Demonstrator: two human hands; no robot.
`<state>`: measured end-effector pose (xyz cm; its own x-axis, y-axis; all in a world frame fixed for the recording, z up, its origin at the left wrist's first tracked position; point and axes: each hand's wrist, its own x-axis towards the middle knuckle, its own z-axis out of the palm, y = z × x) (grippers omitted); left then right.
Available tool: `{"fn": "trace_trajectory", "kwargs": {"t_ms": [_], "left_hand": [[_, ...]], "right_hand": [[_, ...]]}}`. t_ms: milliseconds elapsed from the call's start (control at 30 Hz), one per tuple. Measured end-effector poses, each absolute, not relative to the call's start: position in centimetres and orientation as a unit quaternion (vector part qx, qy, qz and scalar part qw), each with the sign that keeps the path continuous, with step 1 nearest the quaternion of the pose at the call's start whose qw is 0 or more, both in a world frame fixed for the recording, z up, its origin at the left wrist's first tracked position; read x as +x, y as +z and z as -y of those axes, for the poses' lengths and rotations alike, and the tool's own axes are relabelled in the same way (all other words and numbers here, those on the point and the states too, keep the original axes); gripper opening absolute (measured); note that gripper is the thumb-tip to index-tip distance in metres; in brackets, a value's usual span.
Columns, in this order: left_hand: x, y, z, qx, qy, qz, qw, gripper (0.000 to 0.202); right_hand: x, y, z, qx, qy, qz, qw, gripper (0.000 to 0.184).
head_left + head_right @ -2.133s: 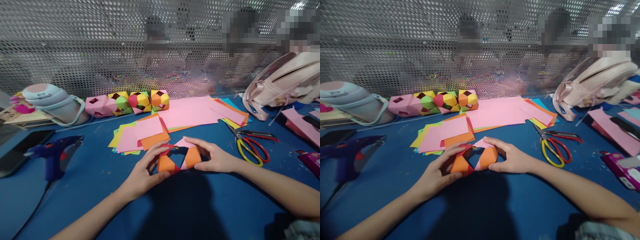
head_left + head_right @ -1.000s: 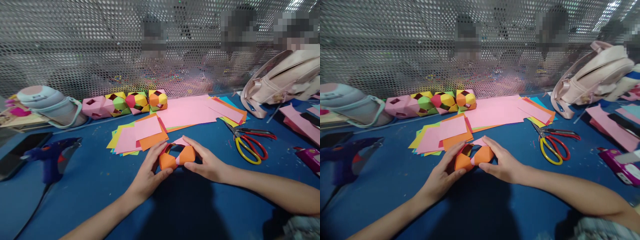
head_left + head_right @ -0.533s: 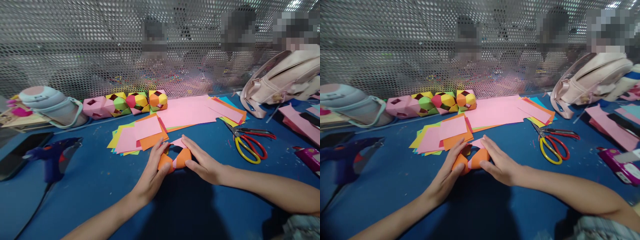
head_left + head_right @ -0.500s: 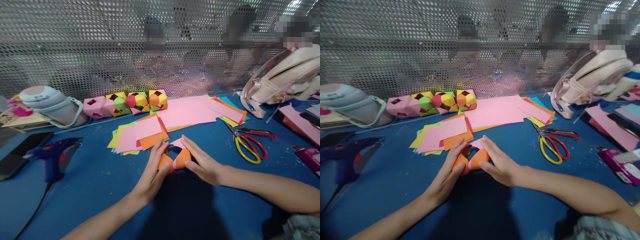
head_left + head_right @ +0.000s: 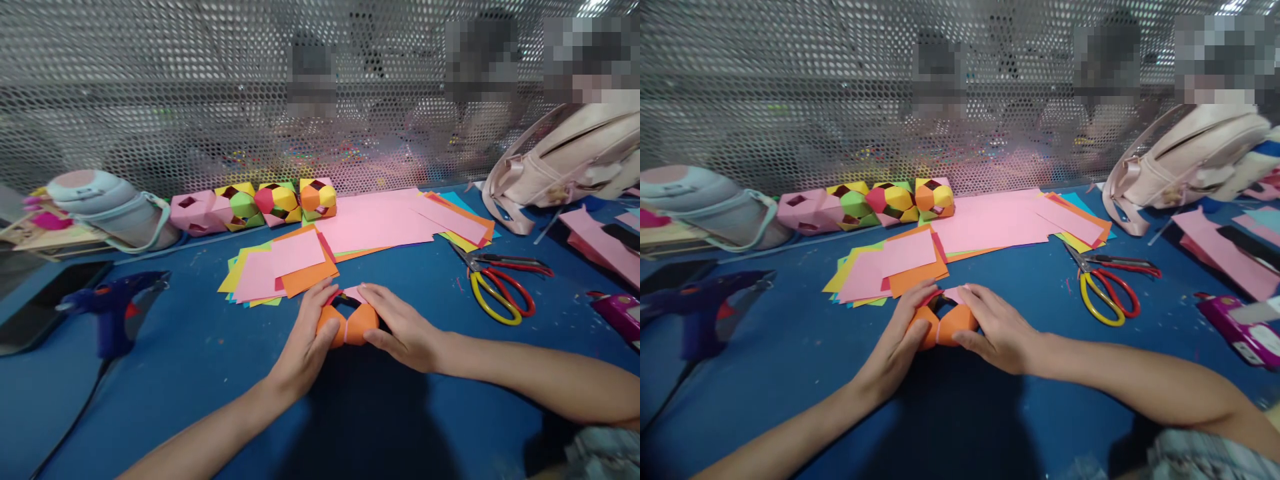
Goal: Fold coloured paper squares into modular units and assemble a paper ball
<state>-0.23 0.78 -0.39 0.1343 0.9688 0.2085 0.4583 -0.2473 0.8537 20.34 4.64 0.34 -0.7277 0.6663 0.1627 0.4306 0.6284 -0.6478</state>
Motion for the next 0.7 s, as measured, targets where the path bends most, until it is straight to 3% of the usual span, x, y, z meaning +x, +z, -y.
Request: {"fn": "trace_trajectory", "kwargs": {"t_ms": [267,500,700], "left_hand": [[-0.1,0.3,-0.7,0.653,0.406,-0.543,0.337,0.039],[-0.2,-0.3,-0.7,0.665,0.409,-0.54,0.313,0.032],[-0.3,-0.6,-0.6,0.711,0.391,-0.508,0.288,0.037]], "right_hand": [[20.4,0.0,-5.0,-0.292,0.321,0.879,0.199,0.073],[20.4,-0.6,-5.1,-0.237,0.254,0.904,0.25,0.071],[20.6,-1.0,-4.9,-0.22,0.217,0.911,0.274,0.071]]}}
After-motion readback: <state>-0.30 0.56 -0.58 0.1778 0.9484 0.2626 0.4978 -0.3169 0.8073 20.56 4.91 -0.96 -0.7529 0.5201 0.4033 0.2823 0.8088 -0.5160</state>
